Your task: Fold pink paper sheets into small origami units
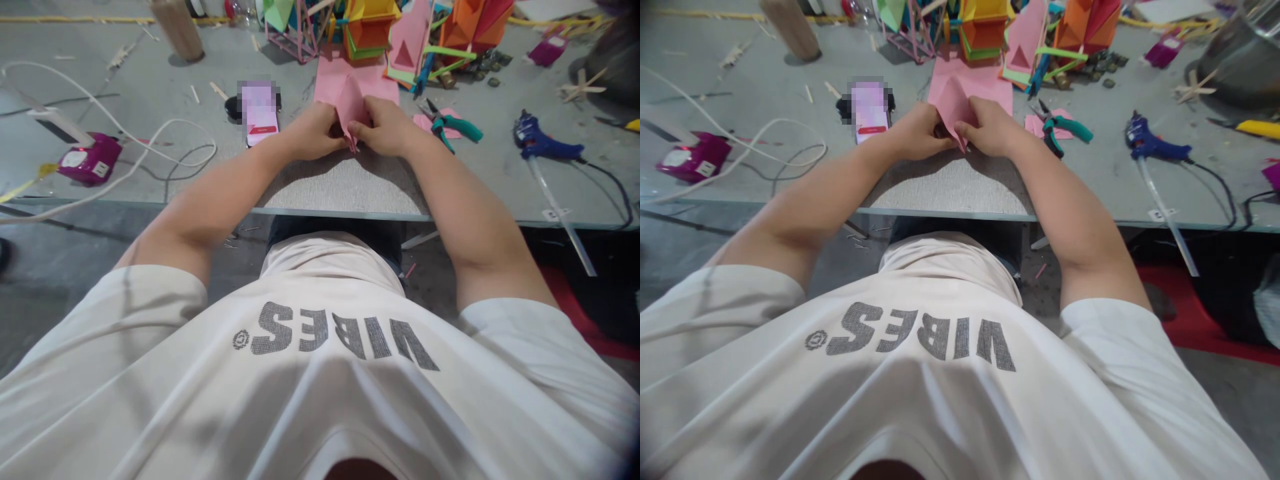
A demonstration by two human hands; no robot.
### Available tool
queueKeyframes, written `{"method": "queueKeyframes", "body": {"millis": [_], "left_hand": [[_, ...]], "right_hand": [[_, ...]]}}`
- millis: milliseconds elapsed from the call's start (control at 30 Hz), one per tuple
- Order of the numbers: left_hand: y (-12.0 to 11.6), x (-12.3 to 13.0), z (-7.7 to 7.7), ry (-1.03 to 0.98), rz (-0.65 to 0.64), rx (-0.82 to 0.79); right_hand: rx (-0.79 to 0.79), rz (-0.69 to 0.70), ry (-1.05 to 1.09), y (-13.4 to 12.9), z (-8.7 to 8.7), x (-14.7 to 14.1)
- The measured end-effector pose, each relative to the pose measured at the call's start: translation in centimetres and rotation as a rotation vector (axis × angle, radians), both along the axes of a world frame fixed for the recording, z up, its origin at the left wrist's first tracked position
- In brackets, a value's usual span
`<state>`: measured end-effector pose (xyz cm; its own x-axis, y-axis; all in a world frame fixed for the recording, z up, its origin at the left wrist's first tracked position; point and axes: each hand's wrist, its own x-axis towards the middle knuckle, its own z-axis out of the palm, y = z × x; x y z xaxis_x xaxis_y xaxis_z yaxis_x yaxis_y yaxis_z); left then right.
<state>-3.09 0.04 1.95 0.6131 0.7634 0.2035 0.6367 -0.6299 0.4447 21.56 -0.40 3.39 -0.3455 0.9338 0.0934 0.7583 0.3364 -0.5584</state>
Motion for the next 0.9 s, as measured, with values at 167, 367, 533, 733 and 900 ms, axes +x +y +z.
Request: {"method": "queueKeyframes", "body": {"millis": [167,367,533,733,900], "left_hand": [[0.0,0.0,0.0,0.020,0.008,-0.006],[-0.5,0.3,0.3,0.015,0.026,0.006],[-1.0,0.6,0.9,0.041,0.048,0.017],[-1.3,0.7,1.3,0.056,0.063,0.015],[-1.2,0.5,1.1,0.015,0.025,-0.010]], "right_hand": [[0.014,0.028,0.023,0.0,-0.1,0.1],[0.008,0.046,0.067,0.2,-0.3,0.2],[-0.005,0.010,0.049,0.1,-0.2,0.0],[-0.007,-0.026,0.003,-0.2,0.0,-0.2],[-0.045,-0.034,-0.026,-0.4,0.2,-0.1]]}}
